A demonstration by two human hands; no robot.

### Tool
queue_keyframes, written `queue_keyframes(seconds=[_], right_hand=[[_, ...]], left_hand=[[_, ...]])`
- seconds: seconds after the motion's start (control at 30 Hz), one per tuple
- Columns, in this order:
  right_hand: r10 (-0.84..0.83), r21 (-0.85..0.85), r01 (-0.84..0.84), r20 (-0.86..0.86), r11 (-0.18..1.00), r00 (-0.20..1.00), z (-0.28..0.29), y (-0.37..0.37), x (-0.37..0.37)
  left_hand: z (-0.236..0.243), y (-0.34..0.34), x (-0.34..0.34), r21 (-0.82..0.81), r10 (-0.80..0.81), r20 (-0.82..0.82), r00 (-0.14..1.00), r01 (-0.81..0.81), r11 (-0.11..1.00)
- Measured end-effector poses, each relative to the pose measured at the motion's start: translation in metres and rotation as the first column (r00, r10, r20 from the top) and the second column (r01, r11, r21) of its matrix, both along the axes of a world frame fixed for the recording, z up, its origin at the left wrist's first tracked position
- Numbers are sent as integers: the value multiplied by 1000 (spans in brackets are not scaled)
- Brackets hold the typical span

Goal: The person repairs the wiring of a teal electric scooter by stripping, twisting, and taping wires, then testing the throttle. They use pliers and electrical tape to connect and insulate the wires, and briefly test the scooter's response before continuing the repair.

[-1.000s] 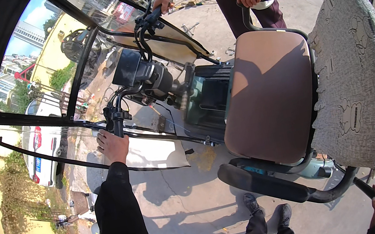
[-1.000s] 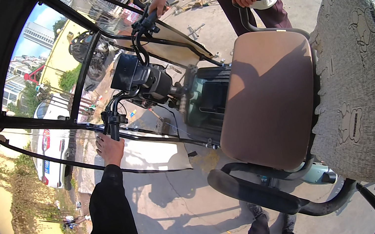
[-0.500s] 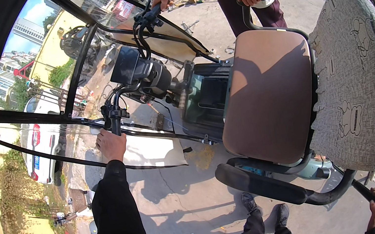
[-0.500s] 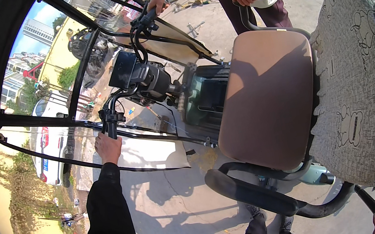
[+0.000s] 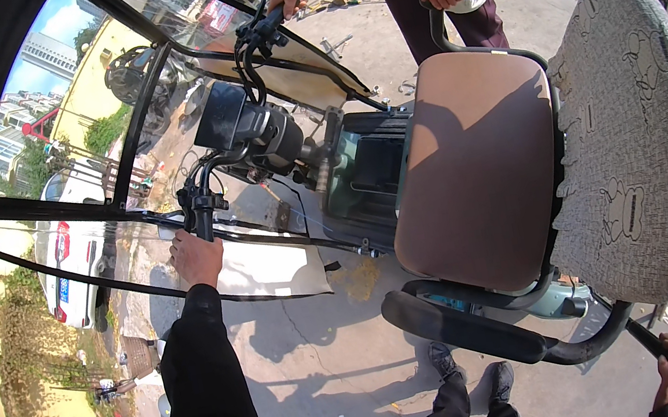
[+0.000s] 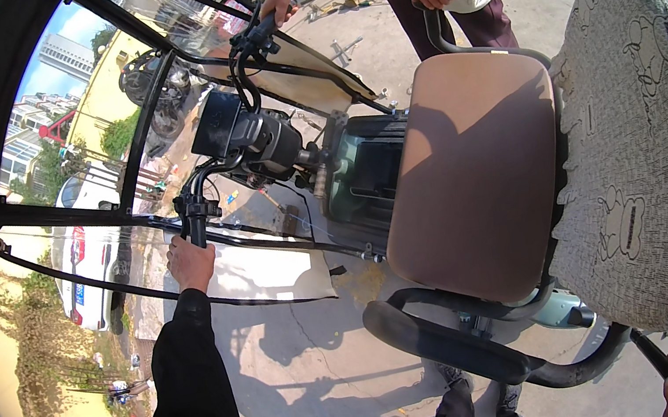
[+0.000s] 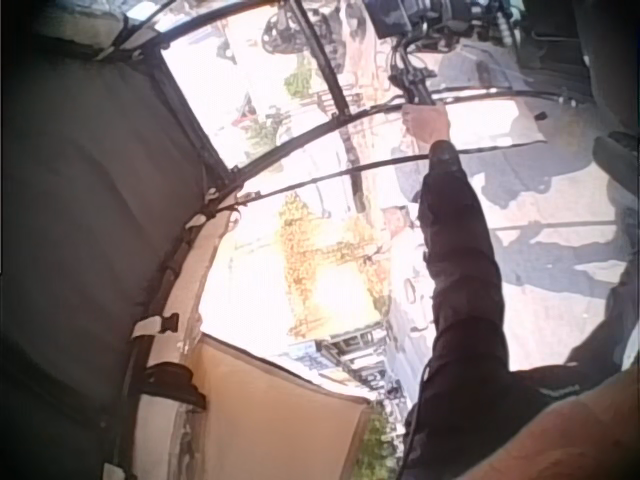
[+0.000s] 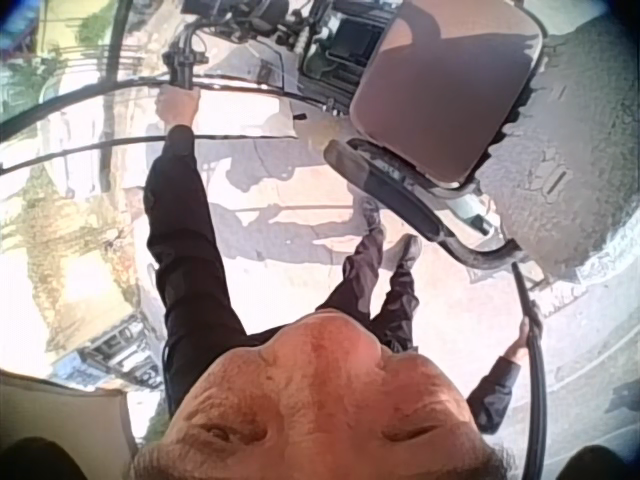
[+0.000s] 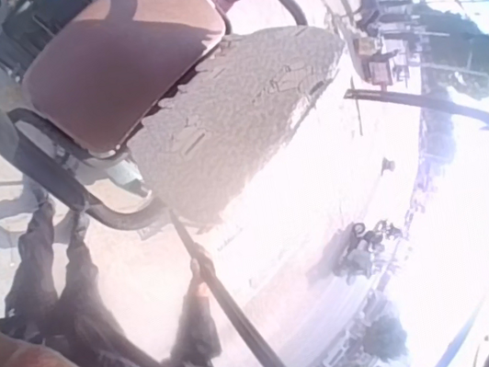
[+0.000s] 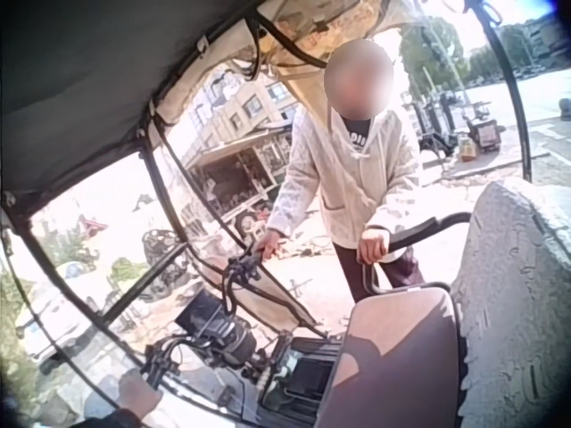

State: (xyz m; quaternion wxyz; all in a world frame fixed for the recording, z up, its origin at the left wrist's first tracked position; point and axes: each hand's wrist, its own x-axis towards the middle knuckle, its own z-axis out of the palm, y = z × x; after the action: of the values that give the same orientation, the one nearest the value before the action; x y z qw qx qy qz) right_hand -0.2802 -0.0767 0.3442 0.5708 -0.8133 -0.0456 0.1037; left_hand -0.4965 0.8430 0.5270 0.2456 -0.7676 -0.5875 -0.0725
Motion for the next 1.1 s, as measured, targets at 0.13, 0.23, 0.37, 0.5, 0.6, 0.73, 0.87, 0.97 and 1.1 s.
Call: queue_keyframes(seconds=[0.13, 0.23, 0.37, 0.5, 0.6, 0.73, 0.87, 0.97, 1.1], right_hand=[[-8, -7, 8, 10, 1000, 1000, 0, 0, -1], [-9, -9, 9, 15, 1000, 1000, 0, 1, -2], [-16, -12, 16, 15, 1000, 1000, 1, 1, -3], [-20, -11, 21, 21, 1000, 1000, 2, 0, -4], [-23, -11, 23, 20, 1000, 1000, 3, 0, -6], [-25, -13, 25, 20, 1000, 999, 3, -1, -7], [-23, -9, 23, 21, 1000, 1000, 4, 0, -6], [-23, -9, 24, 20, 1000, 1000, 4, 1, -5], [-18, -12, 19, 20, 1000, 1000, 4, 2, -4]], left_hand=[[0, 1, 0, -5, 13, -14, 1000, -13, 1000], [0, 2, -1, 2, 5, -16, 1000, -5, 1000], [-2, 3, -2, 1, 3, -5, 1000, -3, 1000], [-2, 3, -2, 8, -4, 1, 1000, 4, 1000], [-3, 3, -3, 22, -11, -1, 1000, 11, 1000], [-3, 3, -2, 31, 4, -17, 1000, -3, 1000], [-3, 2, -2, 27, -4, -1, 1000, 4, 1000], [-3, 1, -2, 33, -14, 4, 1000, 13, 999], [-6, 4, -4, 1, -3, 40, 999, 3, 1000]])
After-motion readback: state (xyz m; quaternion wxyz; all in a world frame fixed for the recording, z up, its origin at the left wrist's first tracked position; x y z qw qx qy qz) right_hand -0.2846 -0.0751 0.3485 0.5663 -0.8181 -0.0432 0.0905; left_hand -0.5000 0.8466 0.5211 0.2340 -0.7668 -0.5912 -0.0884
